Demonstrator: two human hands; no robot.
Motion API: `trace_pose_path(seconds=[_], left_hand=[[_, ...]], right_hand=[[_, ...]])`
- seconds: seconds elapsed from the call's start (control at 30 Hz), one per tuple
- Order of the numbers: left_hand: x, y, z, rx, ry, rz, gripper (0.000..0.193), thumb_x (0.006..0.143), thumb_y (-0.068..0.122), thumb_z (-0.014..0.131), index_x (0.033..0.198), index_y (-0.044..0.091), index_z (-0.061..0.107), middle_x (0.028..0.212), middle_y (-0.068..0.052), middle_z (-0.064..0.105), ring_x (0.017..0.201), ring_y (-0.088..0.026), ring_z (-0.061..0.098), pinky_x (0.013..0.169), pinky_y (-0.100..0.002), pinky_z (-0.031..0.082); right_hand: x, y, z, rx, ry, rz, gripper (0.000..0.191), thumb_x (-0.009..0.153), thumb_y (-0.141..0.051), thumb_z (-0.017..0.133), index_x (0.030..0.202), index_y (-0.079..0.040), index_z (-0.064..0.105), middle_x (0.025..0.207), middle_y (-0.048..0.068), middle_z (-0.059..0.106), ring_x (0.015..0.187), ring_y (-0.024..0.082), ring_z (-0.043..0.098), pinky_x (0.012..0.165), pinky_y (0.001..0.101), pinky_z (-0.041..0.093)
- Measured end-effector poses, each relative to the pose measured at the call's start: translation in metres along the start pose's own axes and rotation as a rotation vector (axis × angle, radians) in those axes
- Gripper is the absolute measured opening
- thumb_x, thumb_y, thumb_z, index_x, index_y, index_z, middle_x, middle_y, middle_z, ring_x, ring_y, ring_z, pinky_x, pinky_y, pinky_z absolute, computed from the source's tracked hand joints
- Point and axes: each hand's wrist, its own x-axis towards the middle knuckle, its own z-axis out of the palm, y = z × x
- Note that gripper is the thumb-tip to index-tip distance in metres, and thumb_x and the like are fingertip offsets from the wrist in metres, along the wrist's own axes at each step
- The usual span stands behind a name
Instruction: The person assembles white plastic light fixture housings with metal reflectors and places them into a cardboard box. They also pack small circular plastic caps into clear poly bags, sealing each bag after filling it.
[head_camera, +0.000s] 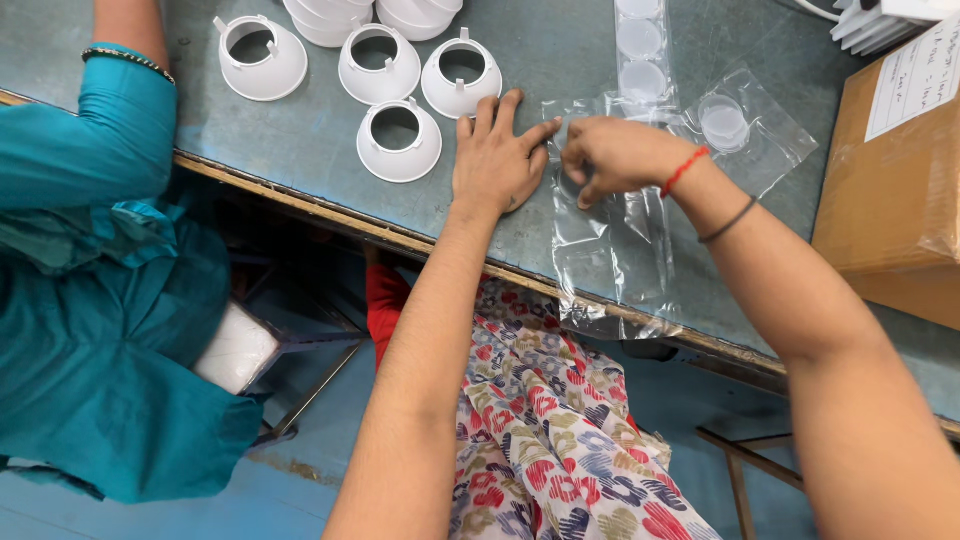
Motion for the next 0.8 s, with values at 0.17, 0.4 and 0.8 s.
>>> trace_pose_path(seconds=[0.17, 0.4, 0.8], left_hand=[[0.000, 0.001, 0.002, -0.021, 0.009, 0.006, 0.039, 0.093, 0.038, 0.059, 0.130, 0.043, 0.069, 0.151, -0.008, 0.045, 0.136, -0.029, 0.037, 0.105, -0.049, 0.031], [0.000, -0.002, 0.005, -0.018, 0.036, 0.018, 0.040, 0.092, 0.038, 0.060, 0.130, 0.043, 0.069, 0.150, -0.008, 0.046, 0.135, -0.030, 0.037, 0.106, -0.049, 0.031], [0.000, -0.006, 0.015, -0.027, 0.057, 0.010, 0.037, 0.091, 0.040, 0.062, 0.127, 0.041, 0.072, 0.149, -0.008, 0.047, 0.135, -0.030, 0.039, 0.104, -0.049, 0.033]], right_hand=[[-0.025, 0.001, 0.008, 0.219, 0.161, 0.097, 0.055, 0.064, -0.027, 0.090, 0.113, -0.015, 0.068, 0.102, 0.007, 0.059, 0.088, 0.025, 0.064, 0.080, 0.0387, 0.054], [-0.010, 0.009, -0.003, 0.063, -0.018, 0.089, 0.064, 0.062, -0.026, 0.093, 0.120, -0.019, 0.067, 0.102, 0.007, 0.062, 0.097, 0.028, 0.063, 0.084, 0.0409, 0.053], [0.020, 0.006, -0.014, -0.112, -0.193, 0.101, 0.065, 0.051, -0.020, 0.096, 0.108, -0.016, 0.066, 0.114, 0.007, 0.063, 0.110, 0.034, 0.063, 0.088, 0.0456, 0.052]])
